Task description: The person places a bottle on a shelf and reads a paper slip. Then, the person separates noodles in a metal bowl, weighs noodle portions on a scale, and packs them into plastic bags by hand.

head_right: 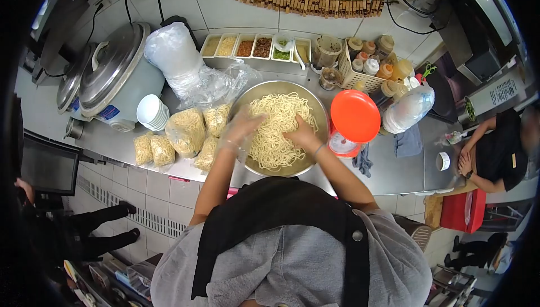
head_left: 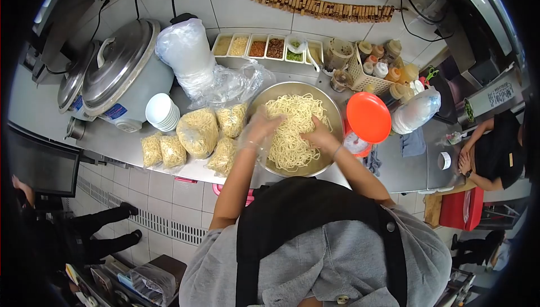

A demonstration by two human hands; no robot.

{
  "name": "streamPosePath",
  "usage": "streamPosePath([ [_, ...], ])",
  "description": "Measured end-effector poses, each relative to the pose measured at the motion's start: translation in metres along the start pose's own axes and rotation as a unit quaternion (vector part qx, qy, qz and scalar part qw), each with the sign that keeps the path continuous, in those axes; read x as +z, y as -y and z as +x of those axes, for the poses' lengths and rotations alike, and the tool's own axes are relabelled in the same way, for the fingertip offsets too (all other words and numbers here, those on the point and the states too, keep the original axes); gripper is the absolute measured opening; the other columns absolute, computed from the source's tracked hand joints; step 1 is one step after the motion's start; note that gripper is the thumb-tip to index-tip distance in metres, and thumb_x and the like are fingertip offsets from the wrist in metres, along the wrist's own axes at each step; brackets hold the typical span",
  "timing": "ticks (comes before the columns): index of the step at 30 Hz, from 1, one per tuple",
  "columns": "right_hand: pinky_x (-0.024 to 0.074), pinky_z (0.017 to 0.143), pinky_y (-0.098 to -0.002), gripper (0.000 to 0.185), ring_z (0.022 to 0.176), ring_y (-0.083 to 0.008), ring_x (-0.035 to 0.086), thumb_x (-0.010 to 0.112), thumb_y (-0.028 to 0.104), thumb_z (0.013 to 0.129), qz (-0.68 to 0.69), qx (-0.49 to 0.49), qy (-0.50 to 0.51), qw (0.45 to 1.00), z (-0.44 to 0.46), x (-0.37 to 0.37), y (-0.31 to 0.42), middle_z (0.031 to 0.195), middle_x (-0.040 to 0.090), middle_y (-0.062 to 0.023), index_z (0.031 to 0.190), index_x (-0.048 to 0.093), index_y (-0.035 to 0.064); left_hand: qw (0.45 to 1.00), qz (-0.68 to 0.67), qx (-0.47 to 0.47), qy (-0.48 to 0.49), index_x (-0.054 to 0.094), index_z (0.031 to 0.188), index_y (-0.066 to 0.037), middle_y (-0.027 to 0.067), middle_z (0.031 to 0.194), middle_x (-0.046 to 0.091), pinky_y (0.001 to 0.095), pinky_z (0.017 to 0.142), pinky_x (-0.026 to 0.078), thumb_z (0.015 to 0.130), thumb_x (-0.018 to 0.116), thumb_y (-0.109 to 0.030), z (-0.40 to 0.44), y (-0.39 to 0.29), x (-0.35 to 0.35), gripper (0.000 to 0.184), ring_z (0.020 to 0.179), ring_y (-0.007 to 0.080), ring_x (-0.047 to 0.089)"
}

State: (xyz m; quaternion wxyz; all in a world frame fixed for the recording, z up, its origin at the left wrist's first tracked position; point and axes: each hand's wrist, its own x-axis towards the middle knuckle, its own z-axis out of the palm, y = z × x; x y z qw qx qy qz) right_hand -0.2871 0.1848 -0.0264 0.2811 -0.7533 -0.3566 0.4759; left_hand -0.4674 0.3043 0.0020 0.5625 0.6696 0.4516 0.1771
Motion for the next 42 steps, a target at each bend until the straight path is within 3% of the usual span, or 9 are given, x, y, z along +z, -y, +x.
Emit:
streamPosePath([
  [3,0.0475,0.087,-0.0324,0.074,0.102,-0.0269,0.061,0.068,0.006,0.068,0.029,-0.11,-0.214,0.97,0.03,0.035,-0.036,0.114,0.061,-0.0199,0.135,0.038,-0.0029,0.99,-0.047,0.105,-0.085,0.04,0.127,0.007,0.0159,0.105,0.061,0.0309,0.081,0.048,0.072,0.076,-0.017,0.028,0.056,0.039,0.07,0.092,0.0208,0.061],
  [6,0.0469,0.088,-0.0312,0.072,0.101,-0.0244,0.06,0.066,0.003,0.068,0.065,-0.123,-0.157,0.978,0.021,0.015,-0.022,0.114,0.061,-0.0182,0.135,0.039,-0.0027,0.936,-0.342,0.062,0.062,0.04,0.13,0.001,0.0126,0.112,0.058,0.0259,0.079,0.048,0.071,0.074,-0.003,0.0,0.027,0.025,0.068,0.095,0.0148,0.059],
  [16,0.0436,0.089,-0.025,0.045,0.103,-0.0117,0.054,0.063,-0.007,0.075,0.198,-0.461,-0.108,0.858,-0.11,-0.054,0.142,0.111,0.057,-0.0047,0.119,0.051,0.0006,0.934,-0.264,0.236,0.057,0.042,0.13,-0.003,0.0081,0.118,0.056,0.0302,0.093,0.045,0.08,0.065,0.002,-0.091,-0.135,-0.038,0.055,0.107,0.0164,0.055],
  [18,0.0434,0.09,-0.026,0.044,0.103,-0.0121,0.054,0.064,-0.005,0.077,0.172,-0.443,-0.103,0.874,-0.115,-0.059,0.148,0.113,0.057,-0.0056,0.118,0.051,0.0012,0.923,-0.245,0.284,0.087,0.042,0.131,-0.004,0.0077,0.117,0.056,0.0294,0.094,0.044,0.081,0.063,0.001,-0.084,-0.132,-0.04,0.054,0.109,0.0151,0.052],
  [23,0.0485,0.078,-0.0228,0.043,0.091,-0.0081,0.058,0.065,0.002,0.082,0.026,-0.366,-0.044,0.929,-0.088,-0.066,0.115,0.123,0.055,-0.0068,0.122,0.05,0.0024,0.966,-0.164,0.157,0.124,0.044,0.13,-0.002,0.0097,0.121,0.053,0.0304,0.094,0.042,0.084,0.062,-0.007,-0.061,-0.089,-0.048,0.05,0.113,0.0172,0.049],
  [29,0.0434,0.093,-0.0376,0.075,0.111,-0.0304,0.055,0.076,0.035,0.07,-0.242,-0.077,-0.03,0.967,-0.029,-0.047,0.031,0.119,0.057,-0.0219,0.129,0.046,-0.0001,0.985,-0.136,0.061,0.09,0.043,0.128,0.004,0.0103,0.116,0.056,0.0286,0.091,0.043,0.08,0.07,-0.012,-0.017,0.001,-0.025,0.058,0.108,0.0164,0.053],
  [32,0.0423,0.095,-0.0382,0.095,0.114,-0.0347,0.051,0.081,0.035,0.059,-0.298,-0.099,-0.113,0.943,0.016,0.008,-0.044,0.124,0.049,-0.0286,0.134,0.037,-0.0043,0.99,-0.104,-0.024,0.092,0.04,0.129,0.005,0.0109,0.116,0.056,0.0293,0.093,0.043,0.078,0.072,-0.012,0.004,0.027,-0.001,0.063,0.11,0.0179,0.053],
  [38,0.0421,0.095,-0.0361,0.1,0.114,-0.0351,0.05,0.079,0.025,0.056,0.009,-0.112,-0.158,0.981,0.024,0.031,-0.03,0.123,0.047,-0.0279,0.137,0.03,-0.006,0.925,-0.352,-0.011,0.145,0.034,0.134,0.007,0.0148,0.119,0.055,0.03,0.095,0.042,0.077,0.074,-0.016,0.016,0.031,0.04,0.074,0.113,0.0196,0.052],
  [42,0.0477,0.085,-0.032,0.067,0.095,-0.0265,0.061,0.078,0.019,0.062,0.102,-0.241,-0.129,0.956,-0.012,-0.004,0.034,0.105,0.062,-0.0185,0.119,0.051,-0.0049,0.923,-0.371,-0.092,0.042,0.034,0.135,0.007,0.0165,0.121,0.055,0.0301,0.096,0.041,0.079,0.072,-0.022,-0.017,-0.022,0.02,0.074,0.113,0.0204,0.052],
])
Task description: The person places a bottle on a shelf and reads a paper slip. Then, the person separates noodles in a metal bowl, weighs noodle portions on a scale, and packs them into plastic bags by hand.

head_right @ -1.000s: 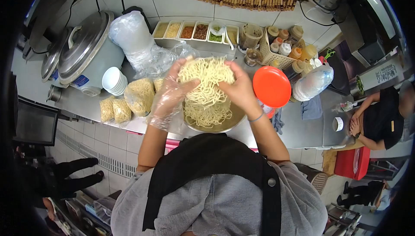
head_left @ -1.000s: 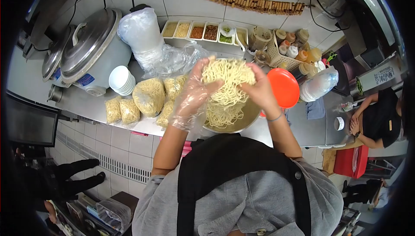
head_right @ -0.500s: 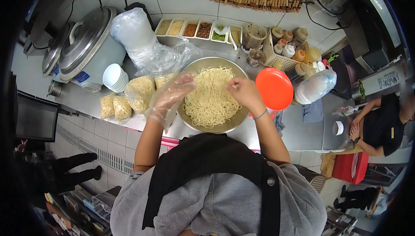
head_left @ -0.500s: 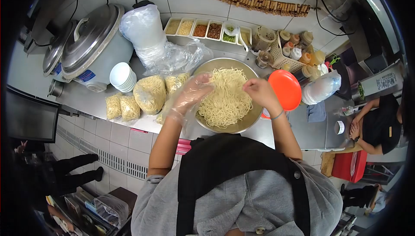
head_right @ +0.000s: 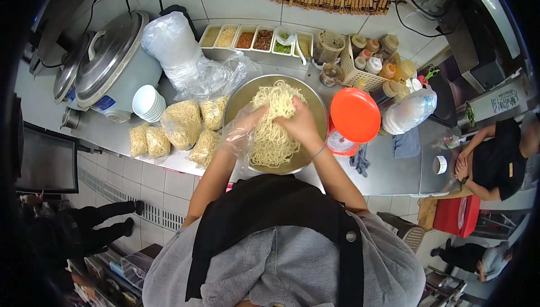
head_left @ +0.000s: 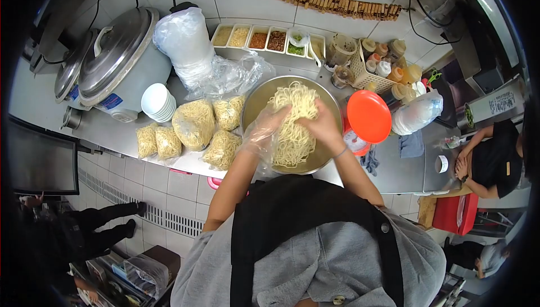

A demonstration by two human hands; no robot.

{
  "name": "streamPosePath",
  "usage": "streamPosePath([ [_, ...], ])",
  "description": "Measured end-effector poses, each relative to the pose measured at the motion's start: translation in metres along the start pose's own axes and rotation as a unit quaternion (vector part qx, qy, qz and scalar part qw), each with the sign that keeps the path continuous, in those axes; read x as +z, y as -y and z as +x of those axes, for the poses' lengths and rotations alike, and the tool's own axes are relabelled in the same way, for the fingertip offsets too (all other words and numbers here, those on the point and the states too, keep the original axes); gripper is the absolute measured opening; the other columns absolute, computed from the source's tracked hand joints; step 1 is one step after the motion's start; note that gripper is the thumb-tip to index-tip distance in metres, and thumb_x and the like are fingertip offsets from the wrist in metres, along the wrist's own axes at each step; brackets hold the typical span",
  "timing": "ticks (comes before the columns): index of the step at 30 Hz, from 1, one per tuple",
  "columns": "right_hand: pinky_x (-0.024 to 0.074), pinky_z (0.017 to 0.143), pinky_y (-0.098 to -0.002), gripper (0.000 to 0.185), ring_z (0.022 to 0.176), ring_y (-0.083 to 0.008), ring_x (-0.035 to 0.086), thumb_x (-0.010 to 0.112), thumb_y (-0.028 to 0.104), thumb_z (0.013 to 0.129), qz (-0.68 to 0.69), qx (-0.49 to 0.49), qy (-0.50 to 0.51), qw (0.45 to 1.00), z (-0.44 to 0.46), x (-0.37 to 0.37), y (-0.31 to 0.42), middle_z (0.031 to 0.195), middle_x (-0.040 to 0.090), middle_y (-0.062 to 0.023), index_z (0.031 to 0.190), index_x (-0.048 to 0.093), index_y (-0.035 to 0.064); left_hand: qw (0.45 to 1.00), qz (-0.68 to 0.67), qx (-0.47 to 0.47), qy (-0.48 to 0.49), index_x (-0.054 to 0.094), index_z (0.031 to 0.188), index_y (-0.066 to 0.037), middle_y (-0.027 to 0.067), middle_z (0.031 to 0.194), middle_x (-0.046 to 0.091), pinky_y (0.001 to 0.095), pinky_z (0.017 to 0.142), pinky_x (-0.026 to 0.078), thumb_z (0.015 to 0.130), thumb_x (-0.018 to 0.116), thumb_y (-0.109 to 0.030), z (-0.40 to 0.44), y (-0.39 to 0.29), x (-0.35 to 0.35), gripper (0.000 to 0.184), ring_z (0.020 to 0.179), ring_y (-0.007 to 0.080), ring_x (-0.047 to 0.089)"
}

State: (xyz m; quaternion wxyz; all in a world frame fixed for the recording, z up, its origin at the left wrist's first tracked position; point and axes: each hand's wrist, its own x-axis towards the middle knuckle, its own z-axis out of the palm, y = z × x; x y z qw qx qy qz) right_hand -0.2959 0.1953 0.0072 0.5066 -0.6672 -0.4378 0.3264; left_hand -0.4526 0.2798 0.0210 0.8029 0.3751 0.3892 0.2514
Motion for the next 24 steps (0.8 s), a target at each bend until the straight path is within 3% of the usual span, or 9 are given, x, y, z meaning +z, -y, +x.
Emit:
streamPosePath([
  [2,0.0482,0.082,-0.0314,0.055,0.09,-0.023,0.063,0.078,0.017,0.066,-0.078,-0.072,-0.036,0.994,0.002,-0.017,0.037,0.099,0.065,-0.0145,0.11,0.056,-0.0064,0.966,0.255,0.029,-0.025,0.036,0.134,0.007,0.0164,0.124,0.053,0.0303,0.097,0.041,0.08,0.071,-0.028,-0.047,-0.049,0.018,0.073,0.114,0.0217,0.052],
  [3,0.048,0.082,-0.0307,0.051,0.091,-0.0204,0.062,0.078,0.016,0.069,-0.037,-0.084,-0.034,0.995,-0.001,-0.023,0.058,0.1,0.064,-0.0139,0.109,0.057,-0.0053,0.989,0.135,0.065,-0.01,0.037,0.134,0.007,0.0167,0.125,0.052,0.0312,0.088,0.048,0.081,0.071,-0.03,-0.045,-0.038,0.014,0.073,0.114,0.0216,0.052],
  [8,0.0487,0.069,-0.0198,0.037,0.084,-0.0083,0.06,0.07,0.007,0.079,0.013,-0.127,0.014,0.992,-0.006,-0.046,0.11,0.106,0.061,-0.0048,0.113,0.057,0.0005,0.979,0.167,0.112,0.029,0.04,0.133,0.006,0.0157,0.121,0.054,0.0281,0.067,0.054,0.082,0.07,-0.032,-0.077,-0.075,0.018,0.07,0.101,0.0183,0.058],
  [10,0.0489,0.062,-0.0186,0.038,0.083,-0.0083,0.059,0.069,0.009,0.081,-0.045,-0.053,0.012,0.998,-0.005,-0.054,0.11,0.106,0.06,-0.0051,0.116,0.056,0.0012,0.956,0.272,0.09,0.065,0.042,0.13,0.01,0.0215,0.129,0.051,0.0309,0.074,0.052,0.081,0.063,-0.047,-0.078,-0.082,0.009,0.078,0.101,0.0204,0.06],
  [14,0.0503,0.063,-0.0273,0.047,0.073,-0.0181,0.065,0.069,0.03,0.082,-0.119,-0.029,0.001,0.992,0.005,-0.052,0.051,0.096,0.064,-0.014,0.116,0.057,-0.001,0.935,0.353,0.04,-0.003,0.05,0.126,0.002,0.0153,0.12,0.055,0.0293,0.069,0.053,0.082,0.066,-0.041,-0.038,-0.048,-0.019,0.064,0.092,0.0174,0.059],
  [16,0.0516,0.058,-0.0307,0.055,0.074,-0.0221,0.065,0.065,0.037,0.084,-0.18,0.231,0.052,0.955,0.002,-0.045,0.037,0.094,0.063,-0.0169,0.119,0.053,-0.0026,0.892,0.444,0.018,0.08,0.045,0.128,0.008,0.0208,0.125,0.054,0.0311,0.089,0.046,0.082,0.062,-0.044,-0.032,-0.043,-0.023,0.071,0.103,0.0265,0.059],
  [18,0.0523,0.057,-0.0316,0.062,0.078,-0.0232,0.065,0.064,0.04,0.084,-0.172,0.274,0.036,0.946,0.001,-0.036,-0.007,0.098,0.062,-0.0186,0.125,0.047,-0.003,0.787,0.611,0.085,0.002,0.037,0.132,0.01,0.0251,0.122,0.054,0.029,0.094,0.041,0.082,0.061,-0.044,0.002,0.023,-0.044,0.078,0.111,0.0307,0.056],
  [21,0.0536,0.062,-0.0336,0.077,0.091,-0.0255,0.062,0.064,0.045,0.083,-0.044,0.325,-0.016,0.944,-0.013,-0.011,-0.017,0.109,0.058,-0.0213,0.134,0.033,-0.0035,0.918,0.369,0.14,-0.044,0.023,0.137,0.013,0.0304,0.124,0.051,0.0322,0.098,0.04,0.081,0.063,-0.043,0.045,0.098,-0.053,0.089,0.116,0.0348,0.051],
  [24,0.0521,0.078,-0.0382,0.097,0.109,-0.0294,0.055,0.067,0.049,0.079,0.172,0.299,-0.047,0.937,-0.016,0.005,-0.059,0.13,0.046,-0.0229,0.142,0.015,-0.0038,0.907,0.365,0.173,-0.115,0.02,0.136,0.013,0.029,0.124,0.05,0.0355,0.094,0.044,0.08,0.069,-0.03,0.053,0.119,-0.04,0.085,0.112,0.0331,0.054],
])
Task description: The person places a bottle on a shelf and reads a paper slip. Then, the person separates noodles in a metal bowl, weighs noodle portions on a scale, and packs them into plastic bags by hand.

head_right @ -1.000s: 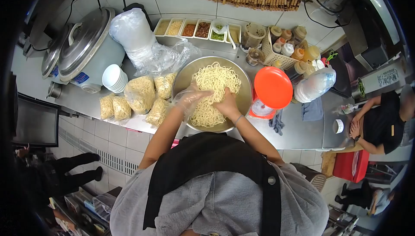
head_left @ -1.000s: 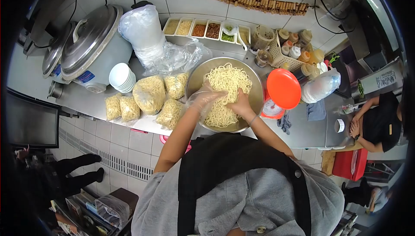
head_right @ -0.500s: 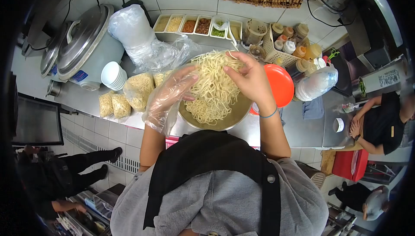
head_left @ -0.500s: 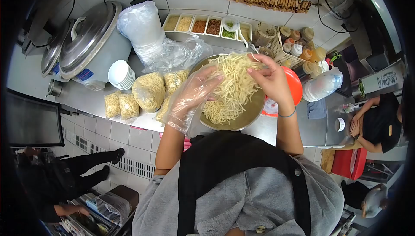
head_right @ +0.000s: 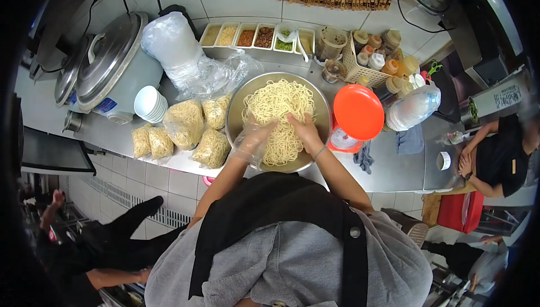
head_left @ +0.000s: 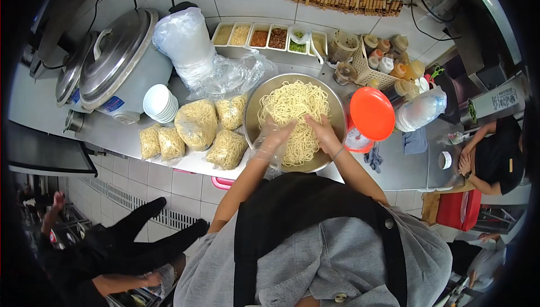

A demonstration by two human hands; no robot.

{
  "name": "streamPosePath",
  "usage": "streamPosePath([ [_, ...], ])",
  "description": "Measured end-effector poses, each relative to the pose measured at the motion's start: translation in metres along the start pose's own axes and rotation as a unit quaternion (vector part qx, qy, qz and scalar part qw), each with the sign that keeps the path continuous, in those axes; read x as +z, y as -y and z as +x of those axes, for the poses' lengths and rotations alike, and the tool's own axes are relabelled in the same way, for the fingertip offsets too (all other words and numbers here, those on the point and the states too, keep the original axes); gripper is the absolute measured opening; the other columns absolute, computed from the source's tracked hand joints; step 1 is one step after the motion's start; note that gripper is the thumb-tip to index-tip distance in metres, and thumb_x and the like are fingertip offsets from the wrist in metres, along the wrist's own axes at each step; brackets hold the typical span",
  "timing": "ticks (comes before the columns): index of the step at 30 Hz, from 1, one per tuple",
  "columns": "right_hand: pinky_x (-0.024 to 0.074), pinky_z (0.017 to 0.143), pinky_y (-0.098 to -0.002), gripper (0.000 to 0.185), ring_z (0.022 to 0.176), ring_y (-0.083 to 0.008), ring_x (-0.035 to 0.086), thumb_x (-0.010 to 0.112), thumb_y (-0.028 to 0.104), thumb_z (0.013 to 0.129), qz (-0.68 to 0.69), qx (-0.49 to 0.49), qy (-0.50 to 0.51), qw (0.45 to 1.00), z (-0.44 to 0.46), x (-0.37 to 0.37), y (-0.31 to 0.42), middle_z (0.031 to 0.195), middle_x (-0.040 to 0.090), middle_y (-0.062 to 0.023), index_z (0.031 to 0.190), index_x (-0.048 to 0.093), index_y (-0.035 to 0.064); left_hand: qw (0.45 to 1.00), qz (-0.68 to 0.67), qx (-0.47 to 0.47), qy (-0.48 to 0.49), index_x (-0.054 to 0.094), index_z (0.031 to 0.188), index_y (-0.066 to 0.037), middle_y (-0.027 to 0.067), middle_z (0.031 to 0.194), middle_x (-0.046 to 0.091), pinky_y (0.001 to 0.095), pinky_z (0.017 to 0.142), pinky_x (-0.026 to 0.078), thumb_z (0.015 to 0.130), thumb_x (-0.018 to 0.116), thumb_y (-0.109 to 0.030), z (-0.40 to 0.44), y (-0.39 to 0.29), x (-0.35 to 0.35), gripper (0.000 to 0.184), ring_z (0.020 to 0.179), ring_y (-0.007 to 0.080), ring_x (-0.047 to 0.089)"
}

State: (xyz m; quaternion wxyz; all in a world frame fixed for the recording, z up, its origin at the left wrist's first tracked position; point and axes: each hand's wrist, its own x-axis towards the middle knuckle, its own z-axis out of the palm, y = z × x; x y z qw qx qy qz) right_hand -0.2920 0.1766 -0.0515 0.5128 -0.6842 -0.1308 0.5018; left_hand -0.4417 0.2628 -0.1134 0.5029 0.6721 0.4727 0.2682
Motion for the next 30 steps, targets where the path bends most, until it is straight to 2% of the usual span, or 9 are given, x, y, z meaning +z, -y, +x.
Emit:
streamPosePath([
  [2,0.0482,0.087,-0.0385,0.099,0.117,-0.031,0.049,0.071,0.044,0.078,0.006,0.029,0.023,0.999,0.001,0.006,0.003,0.134,0.041,-0.0236,0.143,0.014,-0.004,0.924,-0.351,-0.081,0.127,0.03,0.13,0.009,0.0223,0.124,0.05,0.0359,0.088,0.049,0.079,0.071,-0.016,-0.015,-0.053,-0.017,0.07,0.107,0.0286,0.056],
  [5,0.0467,0.09,-0.0358,0.099,0.117,-0.0289,0.049,0.073,0.037,0.077,0.107,0.032,0.131,0.985,0.012,-0.001,0.01,0.136,0.039,-0.0229,0.143,0.012,-0.0059,0.865,-0.456,-0.135,0.157,0.03,0.128,0.006,0.0156,0.114,0.055,0.0309,0.084,0.05,0.08,0.07,-0.011,-0.029,-0.097,-0.036,0.065,0.104,0.0212,0.057],
  [9,0.046,0.091,-0.0332,0.098,0.114,-0.0262,0.053,0.075,0.037,0.076,0.092,-0.02,0.135,0.986,-0.019,0.007,0.056,0.129,0.048,-0.0211,0.141,0.016,-0.0087,0.872,-0.44,-0.117,0.181,0.031,0.129,0.008,0.0169,0.117,0.054,0.0308,0.088,0.047,0.081,0.07,-0.015,-0.035,-0.125,-0.049,0.067,0.106,0.0222,0.056],
  [12,0.0447,0.093,-0.0336,0.092,0.113,-0.0271,0.054,0.073,0.043,0.076,-0.018,-0.167,0.124,0.978,-0.004,0.005,0.06,0.124,0.053,-0.0221,0.136,0.03,-0.0103,0.998,-0.003,-0.05,0.04,0.032,0.13,0.015,0.025,0.135,0.04,0.0314,0.099,0.038,0.088,0.063,-0.024,-0.041,-0.168,-0.067,0.065,0.12,0.03,0.046],
  [15,0.0418,0.097,-0.034,0.076,0.115,-0.0284,0.053,0.071,0.047,0.077,-0.239,-0.302,0.047,0.922,-0.05,0.004,0.103,0.124,0.055,-0.0219,0.126,0.048,-0.007,0.941,-0.259,-0.001,0.217,0.03,0.134,0.009,0.0225,0.142,0.032,0.0366,0.103,0.035,0.093,0.052,-0.039,-0.04,-0.144,-0.094,0.067,0.125,0.0301,0.04],
  [16,0.0409,0.097,-0.0332,0.069,0.115,-0.0279,0.053,0.071,0.044,0.078,-0.277,-0.342,0.064,0.896,-0.06,0.001,0.114,0.123,0.056,-0.0202,0.124,0.052,-0.0042,0.972,-0.119,0.049,0.198,0.029,0.137,0.005,0.0217,0.14,0.036,0.0398,0.104,0.035,0.093,0.052,-0.036,-0.048,-0.145,-0.107,0.064,0.128,0.0297,0.038],
  [23,0.0491,0.081,-0.0378,0.046,0.097,-0.0308,0.062,0.065,0.044,0.081,-0.353,-0.354,0.118,0.858,-0.073,-0.022,0.102,0.102,0.064,-0.0188,0.108,0.065,0.0069,0.991,-0.047,-0.093,0.085,0.041,0.134,-0.002,0.0195,0.125,0.052,0.035,0.087,0.048,0.088,0.061,-0.024,-0.058,-0.153,-0.092,0.055,0.11,0.0259,0.056],
  [26,0.0504,0.068,-0.0406,0.035,0.078,-0.0315,0.065,0.063,0.038,0.083,-0.412,-0.382,0.074,0.824,-0.086,-0.031,0.095,0.084,0.065,-0.0166,0.103,0.066,0.009,0.988,0.1,0.085,0.082,0.041,0.133,-0.003,0.0158,0.124,0.052,0.0296,0.084,0.048,0.089,0.062,-0.022,-0.05,-0.147,-0.085,0.052,0.105,0.0218,0.056],
  [30,0.0491,0.063,-0.044,0.033,0.07,-0.0328,0.063,0.056,0.038,0.088,-0.461,-0.393,0.073,0.792,-0.12,-0.027,0.096,0.076,0.064,-0.0158,0.106,0.065,0.0119,0.976,-0.06,0.199,0.071,0.045,0.128,-0.004,0.0101,0.121,0.052,0.032,0.089,0.046,0.087,0.064,-0.018,-0.05,-0.201,-0.08,0.047,0.11,0.0224,0.052],
])
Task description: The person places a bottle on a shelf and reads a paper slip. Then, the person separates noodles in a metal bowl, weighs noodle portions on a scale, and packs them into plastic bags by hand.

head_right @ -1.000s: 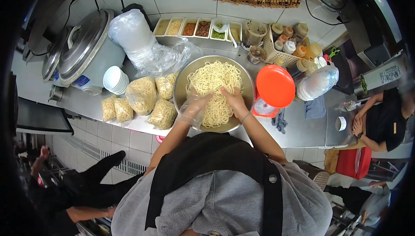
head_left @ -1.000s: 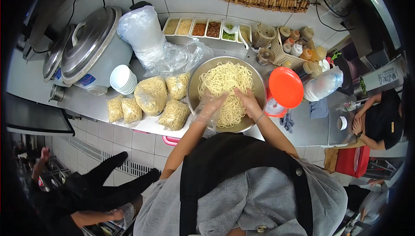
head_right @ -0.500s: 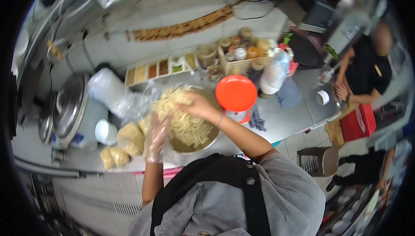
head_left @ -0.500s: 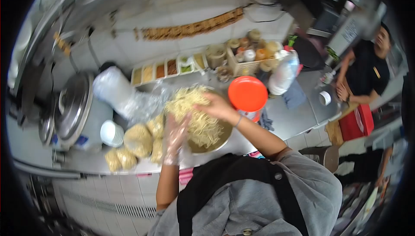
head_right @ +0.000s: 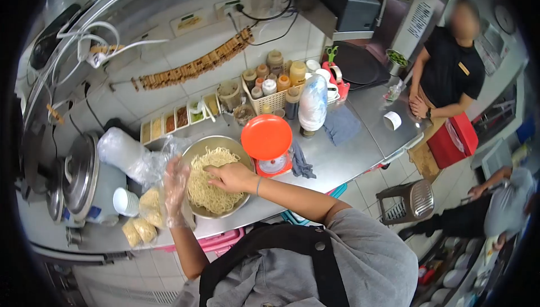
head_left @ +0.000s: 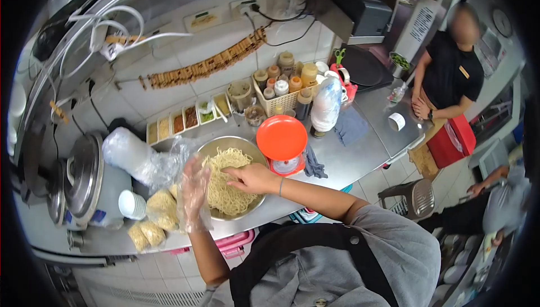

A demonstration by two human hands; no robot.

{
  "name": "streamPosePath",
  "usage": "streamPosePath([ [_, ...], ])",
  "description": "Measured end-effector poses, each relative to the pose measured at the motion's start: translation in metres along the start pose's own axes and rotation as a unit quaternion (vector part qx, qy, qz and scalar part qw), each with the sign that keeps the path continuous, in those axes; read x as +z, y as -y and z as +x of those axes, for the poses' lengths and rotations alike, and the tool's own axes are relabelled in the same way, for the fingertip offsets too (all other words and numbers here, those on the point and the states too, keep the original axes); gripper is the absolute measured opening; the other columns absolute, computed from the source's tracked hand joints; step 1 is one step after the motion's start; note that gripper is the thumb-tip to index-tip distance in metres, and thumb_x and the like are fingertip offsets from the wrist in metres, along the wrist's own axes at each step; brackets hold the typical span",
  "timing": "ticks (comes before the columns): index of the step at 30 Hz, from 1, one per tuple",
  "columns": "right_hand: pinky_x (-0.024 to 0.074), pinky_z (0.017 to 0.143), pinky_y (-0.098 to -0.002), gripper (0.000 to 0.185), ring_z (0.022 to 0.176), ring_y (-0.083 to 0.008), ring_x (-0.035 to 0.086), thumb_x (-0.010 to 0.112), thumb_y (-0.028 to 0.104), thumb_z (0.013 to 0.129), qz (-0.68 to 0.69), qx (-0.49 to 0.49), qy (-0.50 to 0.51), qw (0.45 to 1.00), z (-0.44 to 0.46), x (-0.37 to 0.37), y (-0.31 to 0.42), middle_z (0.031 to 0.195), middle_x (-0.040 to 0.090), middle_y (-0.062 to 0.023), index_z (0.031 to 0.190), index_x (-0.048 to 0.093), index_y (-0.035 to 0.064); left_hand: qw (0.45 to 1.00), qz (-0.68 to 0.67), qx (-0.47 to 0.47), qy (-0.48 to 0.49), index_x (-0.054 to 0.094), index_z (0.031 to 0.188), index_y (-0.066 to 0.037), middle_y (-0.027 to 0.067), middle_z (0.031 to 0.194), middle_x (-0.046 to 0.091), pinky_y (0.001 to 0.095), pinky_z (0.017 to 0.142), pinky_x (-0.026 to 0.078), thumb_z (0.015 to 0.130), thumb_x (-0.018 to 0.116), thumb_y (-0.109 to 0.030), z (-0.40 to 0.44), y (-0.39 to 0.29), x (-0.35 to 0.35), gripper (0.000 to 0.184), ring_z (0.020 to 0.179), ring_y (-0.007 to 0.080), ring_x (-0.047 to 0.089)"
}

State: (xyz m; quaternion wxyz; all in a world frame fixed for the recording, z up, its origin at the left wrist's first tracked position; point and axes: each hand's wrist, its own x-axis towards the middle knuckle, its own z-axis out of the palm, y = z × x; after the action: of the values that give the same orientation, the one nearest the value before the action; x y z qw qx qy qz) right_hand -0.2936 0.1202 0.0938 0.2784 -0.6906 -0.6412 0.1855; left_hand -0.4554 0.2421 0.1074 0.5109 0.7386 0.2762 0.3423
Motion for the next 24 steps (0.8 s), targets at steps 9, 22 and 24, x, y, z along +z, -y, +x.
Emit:
streamPosePath([
  [9,0.0518,0.063,-0.0387,0.014,0.071,-0.0283,0.064,0.069,0.018,0.073,-0.074,-0.027,-0.359,0.93,-0.015,-0.036,-0.038,0.082,0.066,-0.0104,0.082,0.067,0.0079,0.967,0.216,0.042,0.13,0.039,0.135,-0.005,0.0188,0.136,0.041,0.0356,0.104,0.035,0.071,0.075,-0.047,0.018,0.051,0.01,0.085,0.128,0.0326,0.038],
  [22,0.0361,0.095,-0.0584,0.057,0.126,-0.0412,0.036,0.056,0.041,0.086,-0.365,0.421,-0.464,0.688,-0.035,-0.17,-0.175,0.139,0.041,-0.0156,0.132,0.047,0.0073,0.812,0.521,-0.071,0.252,0.014,0.146,-0.005,0.025,0.15,0.011,0.0621,0.106,0.014,0.056,0.065,-0.076,-0.014,0.111,0.036,0.125,0.14,0.0411,0.006],
  [24,0.0408,0.092,-0.051,0.038,0.121,-0.0382,0.043,0.054,0.032,0.089,-0.461,0.3,-0.529,0.646,-0.032,-0.201,-0.179,0.13,0.05,-0.01,0.122,0.056,0.0133,0.821,0.507,-0.053,0.255,0.01,0.147,-0.006,0.0273,0.15,0.01,0.0647,0.105,0.013,0.06,0.064,-0.074,-0.016,0.112,0.036,0.124,0.14,0.0421,0.007],
])
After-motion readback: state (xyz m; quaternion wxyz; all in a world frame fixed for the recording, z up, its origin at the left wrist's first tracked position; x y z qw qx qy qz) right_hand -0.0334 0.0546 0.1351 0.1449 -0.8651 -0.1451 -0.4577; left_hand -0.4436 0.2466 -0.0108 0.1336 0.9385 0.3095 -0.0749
